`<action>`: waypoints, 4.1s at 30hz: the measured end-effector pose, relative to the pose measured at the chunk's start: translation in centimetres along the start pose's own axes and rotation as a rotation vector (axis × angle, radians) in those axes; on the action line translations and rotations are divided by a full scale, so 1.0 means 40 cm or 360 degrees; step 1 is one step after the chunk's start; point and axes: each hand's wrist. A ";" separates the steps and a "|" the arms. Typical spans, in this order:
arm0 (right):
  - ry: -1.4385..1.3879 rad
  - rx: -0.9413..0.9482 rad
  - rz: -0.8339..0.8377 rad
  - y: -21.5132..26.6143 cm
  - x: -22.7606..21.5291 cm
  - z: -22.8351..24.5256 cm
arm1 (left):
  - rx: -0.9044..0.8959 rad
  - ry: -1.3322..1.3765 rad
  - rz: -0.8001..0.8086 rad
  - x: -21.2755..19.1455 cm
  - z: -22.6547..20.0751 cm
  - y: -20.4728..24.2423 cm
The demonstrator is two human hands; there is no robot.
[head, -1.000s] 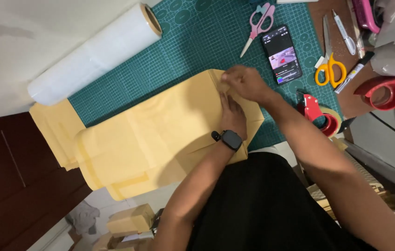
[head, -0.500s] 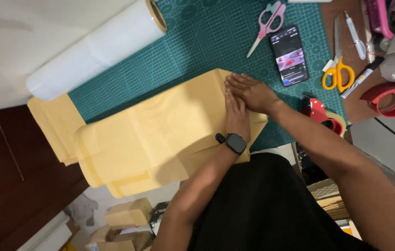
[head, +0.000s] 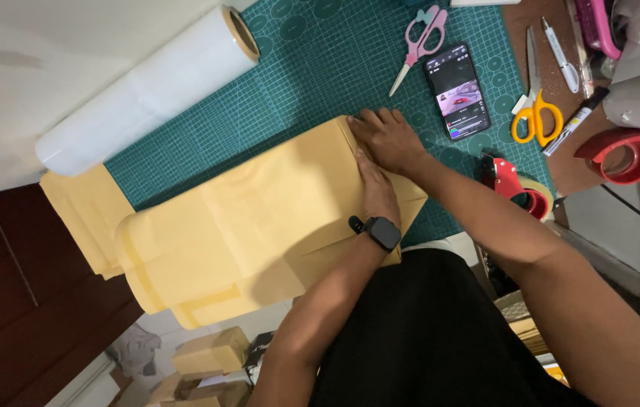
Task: A person is folding and sealing a large yellow padded envelope using a handheld tape dispenser on a workstation.
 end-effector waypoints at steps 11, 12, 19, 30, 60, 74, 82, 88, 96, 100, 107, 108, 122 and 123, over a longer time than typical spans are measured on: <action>0.0076 0.0077 0.0176 0.026 -0.103 0.023 | 0.0074 0.0034 0.0042 -0.004 0.003 0.003; 0.0086 0.0083 0.0226 0.036 -0.123 0.024 | 0.0054 0.0044 0.0058 -0.003 -0.002 0.007; 0.0055 0.0323 0.0346 0.109 -0.189 0.026 | 0.0065 0.0019 0.0041 -0.010 0.016 0.010; -0.0325 0.1304 0.0226 0.357 -0.279 0.129 | 0.0148 0.0015 -0.0032 -0.021 0.052 0.065; -0.1552 0.2035 0.0173 0.410 -0.133 0.224 | 0.0114 0.0253 -0.0149 0.034 0.006 0.040; -0.2273 0.2222 0.0081 0.391 -0.191 0.253 | -0.0456 0.0273 -0.0112 -0.039 -0.016 0.038; -0.1874 0.2008 0.0210 0.406 -0.143 0.263 | 0.0124 0.0727 -0.0788 0.143 -0.002 -0.170; -0.1703 0.1922 0.0372 0.372 -0.229 0.275 | 0.0171 0.0630 -0.0876 0.160 0.011 -0.184; -0.1527 0.1814 0.0499 0.330 -0.314 0.296 | 0.0587 0.0572 -0.1048 0.217 0.050 -0.259; -0.1545 0.1773 0.0504 0.335 -0.298 0.294 | 0.0663 0.0569 -0.1061 0.197 0.093 -0.203; -0.1539 0.1669 0.0547 0.324 -0.311 0.297 | 0.0640 0.0475 -0.1311 0.221 0.118 -0.150; -0.1559 0.1665 0.0547 0.330 -0.303 0.294 | 0.0627 0.0485 -0.1326 0.219 0.121 -0.138; -0.1540 0.1645 0.0603 0.324 -0.317 0.288 | 0.0688 0.0600 -0.1938 0.298 0.101 -0.223; -0.1528 0.1623 0.0629 0.324 -0.314 0.286 | 0.0682 0.0695 -0.2166 0.300 0.101 -0.230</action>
Point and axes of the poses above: each hand's wrist, its own y-axis away from the middle knuckle, its own x-axis out of the palm, z = x × y, and after that the axes turned 3 degrees about x, right-handed
